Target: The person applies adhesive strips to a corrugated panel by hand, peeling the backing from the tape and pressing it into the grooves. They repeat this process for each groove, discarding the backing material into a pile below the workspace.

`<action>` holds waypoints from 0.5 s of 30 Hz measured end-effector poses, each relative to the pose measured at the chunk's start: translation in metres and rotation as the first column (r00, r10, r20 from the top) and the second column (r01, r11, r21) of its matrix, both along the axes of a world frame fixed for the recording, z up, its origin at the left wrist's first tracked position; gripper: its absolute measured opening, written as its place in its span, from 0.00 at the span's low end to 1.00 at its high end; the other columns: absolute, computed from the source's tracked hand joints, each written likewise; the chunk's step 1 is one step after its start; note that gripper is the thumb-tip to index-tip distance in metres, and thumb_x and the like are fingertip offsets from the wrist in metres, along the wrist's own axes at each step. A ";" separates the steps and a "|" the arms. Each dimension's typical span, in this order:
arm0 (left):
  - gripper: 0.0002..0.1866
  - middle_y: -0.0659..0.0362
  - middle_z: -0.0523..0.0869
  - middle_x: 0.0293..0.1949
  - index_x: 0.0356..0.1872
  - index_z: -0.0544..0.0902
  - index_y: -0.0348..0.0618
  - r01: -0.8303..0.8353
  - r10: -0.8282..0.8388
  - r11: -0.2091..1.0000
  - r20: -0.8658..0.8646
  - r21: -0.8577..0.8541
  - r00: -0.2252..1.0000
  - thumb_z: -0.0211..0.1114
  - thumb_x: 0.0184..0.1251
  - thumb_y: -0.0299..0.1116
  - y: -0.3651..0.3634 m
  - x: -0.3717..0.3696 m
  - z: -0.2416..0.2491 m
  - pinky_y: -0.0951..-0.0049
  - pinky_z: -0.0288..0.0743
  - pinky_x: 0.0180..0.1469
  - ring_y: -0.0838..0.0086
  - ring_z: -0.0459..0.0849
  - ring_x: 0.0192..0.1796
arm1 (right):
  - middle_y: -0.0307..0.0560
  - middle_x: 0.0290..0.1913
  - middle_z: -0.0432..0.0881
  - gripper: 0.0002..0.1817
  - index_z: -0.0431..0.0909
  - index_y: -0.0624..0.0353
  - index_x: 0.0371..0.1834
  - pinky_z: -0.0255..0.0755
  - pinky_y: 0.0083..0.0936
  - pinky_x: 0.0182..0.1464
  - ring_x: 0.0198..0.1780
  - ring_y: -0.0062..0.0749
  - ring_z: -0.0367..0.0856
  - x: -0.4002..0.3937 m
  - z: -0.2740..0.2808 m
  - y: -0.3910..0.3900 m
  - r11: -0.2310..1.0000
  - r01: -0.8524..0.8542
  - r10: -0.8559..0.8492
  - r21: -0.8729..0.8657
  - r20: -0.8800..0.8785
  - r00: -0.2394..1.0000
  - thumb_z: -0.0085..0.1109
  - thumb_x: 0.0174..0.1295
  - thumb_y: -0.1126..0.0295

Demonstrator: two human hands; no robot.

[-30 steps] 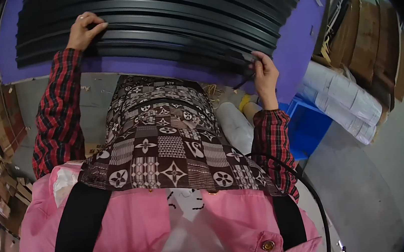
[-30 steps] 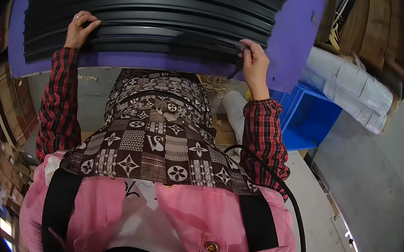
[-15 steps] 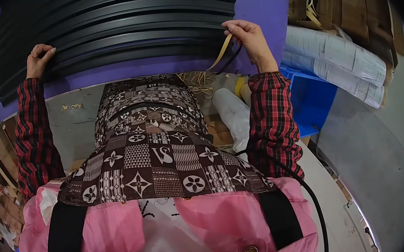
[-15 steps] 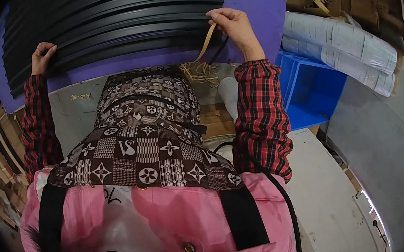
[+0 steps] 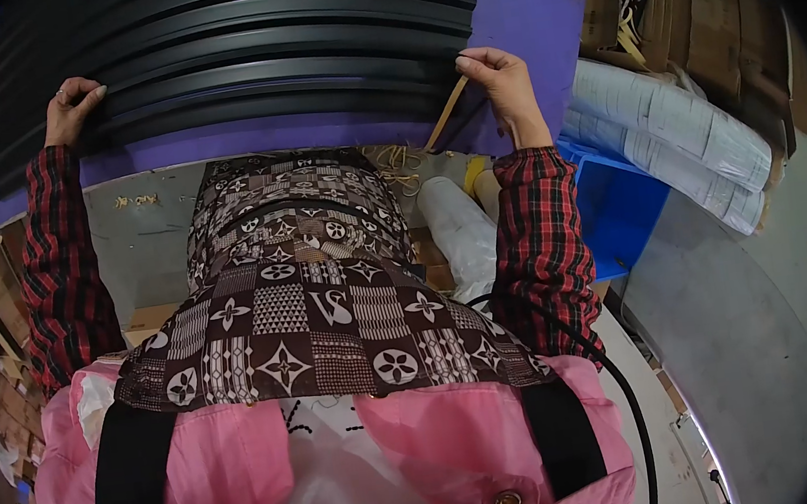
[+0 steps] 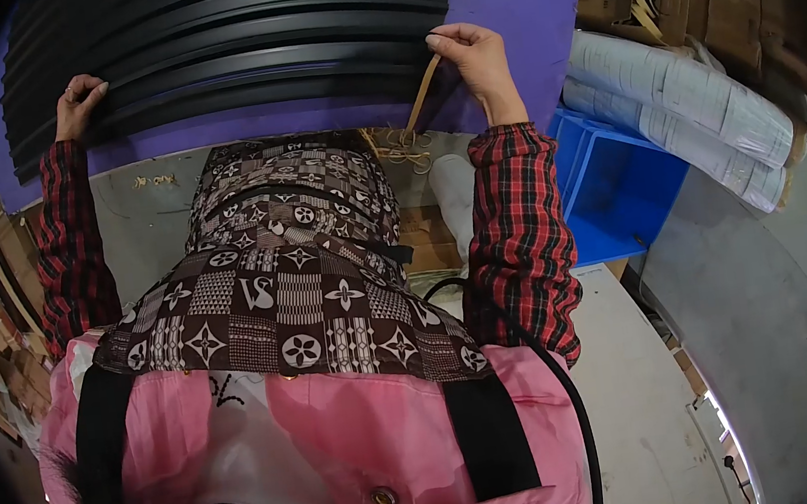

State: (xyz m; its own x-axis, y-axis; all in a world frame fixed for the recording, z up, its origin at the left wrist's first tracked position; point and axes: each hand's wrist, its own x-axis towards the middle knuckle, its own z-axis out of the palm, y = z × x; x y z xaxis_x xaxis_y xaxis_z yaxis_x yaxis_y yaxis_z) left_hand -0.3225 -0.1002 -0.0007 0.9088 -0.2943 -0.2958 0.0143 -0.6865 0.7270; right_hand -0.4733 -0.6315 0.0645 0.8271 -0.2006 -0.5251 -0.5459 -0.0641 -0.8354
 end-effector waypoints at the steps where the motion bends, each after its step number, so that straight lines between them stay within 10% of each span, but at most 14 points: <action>1: 0.06 0.66 0.73 0.30 0.25 0.77 0.41 -0.013 0.013 1.000 -0.013 -0.027 1.000 0.64 0.47 0.30 0.002 0.000 -0.002 0.81 0.64 0.43 0.81 0.71 0.37 | 0.38 0.24 0.76 0.06 0.77 0.64 0.28 0.64 0.11 0.28 0.26 0.16 0.71 0.001 0.003 0.000 0.987 0.058 -0.054 0.150 -0.035 0.998 0.58 0.48 0.73; 5: 0.06 0.66 0.73 0.30 0.25 0.77 0.41 -0.030 0.030 0.999 -0.020 -0.016 0.999 0.64 0.48 0.31 -0.002 -0.002 0.002 0.81 0.64 0.42 0.81 0.71 0.37 | 0.38 0.24 0.76 0.07 0.76 0.64 0.30 0.64 0.11 0.29 0.27 0.16 0.71 -0.001 -0.005 -0.013 0.931 0.072 -0.022 0.357 -0.141 0.990 0.57 0.49 0.73; 7: 0.06 0.66 0.73 0.30 0.25 0.77 0.41 -0.024 0.024 1.000 -0.028 -0.015 0.999 0.64 0.48 0.31 0.000 -0.001 0.000 0.81 0.65 0.42 0.81 0.71 0.36 | 0.37 0.24 0.76 0.08 0.76 0.65 0.31 0.64 0.10 0.29 0.26 0.15 0.71 -0.006 -0.014 -0.013 0.991 -0.089 0.091 -0.097 0.016 0.996 0.57 0.48 0.74; 10: 0.06 0.66 0.73 0.30 0.25 0.77 0.41 -0.015 0.014 1.000 -0.034 -0.019 0.999 0.64 0.47 0.31 -0.001 -0.002 0.000 0.82 0.65 0.41 0.82 0.71 0.36 | 0.40 0.22 0.77 0.07 0.76 0.66 0.27 0.65 0.12 0.28 0.24 0.16 0.71 -0.007 -0.020 -0.005 0.949 0.015 0.003 -0.314 0.059 0.998 0.59 0.45 0.74; 15: 0.07 0.66 0.73 0.29 0.25 0.77 0.41 0.019 -0.019 1.000 0.005 0.007 1.000 0.64 0.47 0.31 -0.003 -0.002 0.003 0.82 0.65 0.40 0.82 0.71 0.36 | 0.37 0.20 0.75 0.05 0.77 0.64 0.24 0.65 0.12 0.27 0.22 0.15 0.70 -0.007 -0.027 -0.007 0.962 0.092 -0.082 -0.258 0.051 0.995 0.60 0.43 0.75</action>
State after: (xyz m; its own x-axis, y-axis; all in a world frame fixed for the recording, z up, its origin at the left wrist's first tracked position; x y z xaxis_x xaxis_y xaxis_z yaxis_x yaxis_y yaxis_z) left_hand -0.3244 -0.1032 0.0024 0.9046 -0.3091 -0.2935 -0.0020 -0.6915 0.7223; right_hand -0.4801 -0.6385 0.0374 0.8196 -0.3979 -0.4122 -0.5256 -0.2359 -0.8174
